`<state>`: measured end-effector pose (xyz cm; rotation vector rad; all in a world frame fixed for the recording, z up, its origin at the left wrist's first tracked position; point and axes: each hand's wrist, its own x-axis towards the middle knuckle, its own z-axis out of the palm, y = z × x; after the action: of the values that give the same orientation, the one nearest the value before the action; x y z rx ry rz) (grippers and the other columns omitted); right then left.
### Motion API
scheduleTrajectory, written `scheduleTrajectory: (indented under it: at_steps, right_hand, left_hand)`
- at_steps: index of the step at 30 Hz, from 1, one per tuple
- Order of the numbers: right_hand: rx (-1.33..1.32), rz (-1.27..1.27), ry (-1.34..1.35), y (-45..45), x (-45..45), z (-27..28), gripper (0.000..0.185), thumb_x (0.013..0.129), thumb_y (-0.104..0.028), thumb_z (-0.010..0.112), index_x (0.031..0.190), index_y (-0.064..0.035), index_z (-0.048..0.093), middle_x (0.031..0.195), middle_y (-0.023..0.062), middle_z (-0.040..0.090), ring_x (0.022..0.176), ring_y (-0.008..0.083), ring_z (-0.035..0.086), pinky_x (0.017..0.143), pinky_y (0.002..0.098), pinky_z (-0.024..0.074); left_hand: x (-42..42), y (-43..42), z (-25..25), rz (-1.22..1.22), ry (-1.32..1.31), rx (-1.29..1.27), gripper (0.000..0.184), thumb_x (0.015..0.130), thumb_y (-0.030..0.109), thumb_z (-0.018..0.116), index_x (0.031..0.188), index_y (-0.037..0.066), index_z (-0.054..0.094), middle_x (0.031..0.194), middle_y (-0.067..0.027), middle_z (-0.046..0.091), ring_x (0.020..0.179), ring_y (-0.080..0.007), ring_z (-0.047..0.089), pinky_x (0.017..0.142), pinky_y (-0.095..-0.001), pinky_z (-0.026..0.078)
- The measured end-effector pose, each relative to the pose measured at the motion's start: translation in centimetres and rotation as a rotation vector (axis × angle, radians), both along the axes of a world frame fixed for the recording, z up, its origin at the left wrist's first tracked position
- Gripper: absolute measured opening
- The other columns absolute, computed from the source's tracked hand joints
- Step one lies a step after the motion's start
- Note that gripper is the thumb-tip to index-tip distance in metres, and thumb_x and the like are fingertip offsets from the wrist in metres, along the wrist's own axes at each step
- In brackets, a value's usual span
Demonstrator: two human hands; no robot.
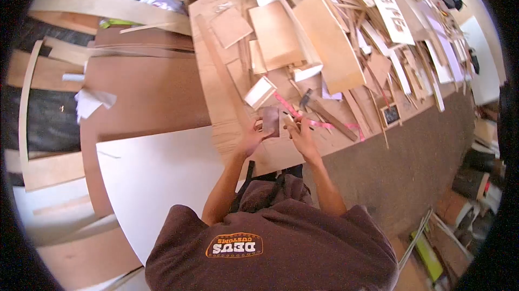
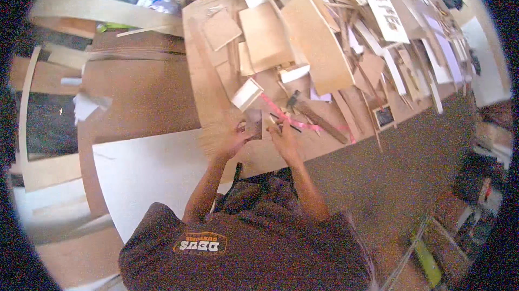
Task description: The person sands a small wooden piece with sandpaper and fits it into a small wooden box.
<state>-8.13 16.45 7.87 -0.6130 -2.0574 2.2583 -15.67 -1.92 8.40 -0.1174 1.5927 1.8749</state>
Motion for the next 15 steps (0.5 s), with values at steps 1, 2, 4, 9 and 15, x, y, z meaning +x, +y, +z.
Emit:
scheduleTrajectory:
  at_steps: [1,2,4,9,15]
  right_hand:
    - [0.071,0.006,0.055,-1.0,-0.8,-0.4,0.028,0.093,-0.014,0.063,0.113,0.0007,0.050,0.104,0.0156,0.063,0.090,0.0218,0.062,0.076,0.0356,0.0496]
    - [0.062,0.034,0.069,-2.1,-1.9,-0.8,0.028,0.093,-0.014,0.063,0.113,0.0007,0.050,0.104,0.0156,0.063,0.090,0.0218,0.062,0.076,0.0356,0.0496]
    - [0.044,0.053,0.243,-4.3,-4.0,-0.9,0.025,0.095,-0.016,0.062,0.111,-0.0013,0.050,0.098,0.0065,0.058,0.080,0.0091,0.053,0.063,0.0244,0.0435]
    - [-0.079,0.223,0.168,-7.1,-6.1,2.0,0.026,0.093,-0.016,0.066,0.110,-0.0022,0.052,0.085,0.0023,0.057,0.070,0.0073,0.052,0.058,0.0228,0.0417]
    - [-0.109,0.225,0.027,-11.1,-5.9,3.1,0.019,0.088,-0.014,0.072,0.099,-0.0014,0.063,0.072,-0.0013,0.056,0.063,0.0049,0.051,0.054,0.0217,0.0399]
  left_hand:
    - [0.1,-0.8,1.0,-0.017,0.018,-0.070,0.061,0.084,0.008,0.073,0.136,0.003,0.040,0.123,-0.0161,0.057,0.107,-0.0244,0.061,0.091,-0.0378,0.054]
    - [0.2,-1.6,1.9,-0.032,0.029,-0.139,0.060,0.087,0.010,0.071,0.137,0.002,0.038,0.124,-0.0160,0.057,0.109,-0.0238,0.060,0.092,-0.0372,0.054]
    - [0.4,-3.7,2.5,0.049,0.054,-0.064,0.059,0.089,0.013,0.071,0.137,0.002,0.039,0.123,-0.0155,0.057,0.108,-0.0229,0.061,0.092,-0.0368,0.054]
    - [0.3,-8.6,2.4,0.346,0.086,0.088,0.057,0.089,0.024,0.073,0.134,0.002,0.046,0.119,-0.0143,0.060,0.104,-0.0193,0.063,0.090,-0.0344,0.054]
    - [-1.0,-15.2,-0.3,0.199,0.176,-0.137,0.053,0.084,0.020,0.078,0.129,0.005,0.054,0.110,-0.0143,0.064,0.098,-0.0181,0.064,0.081,-0.0308,0.053]
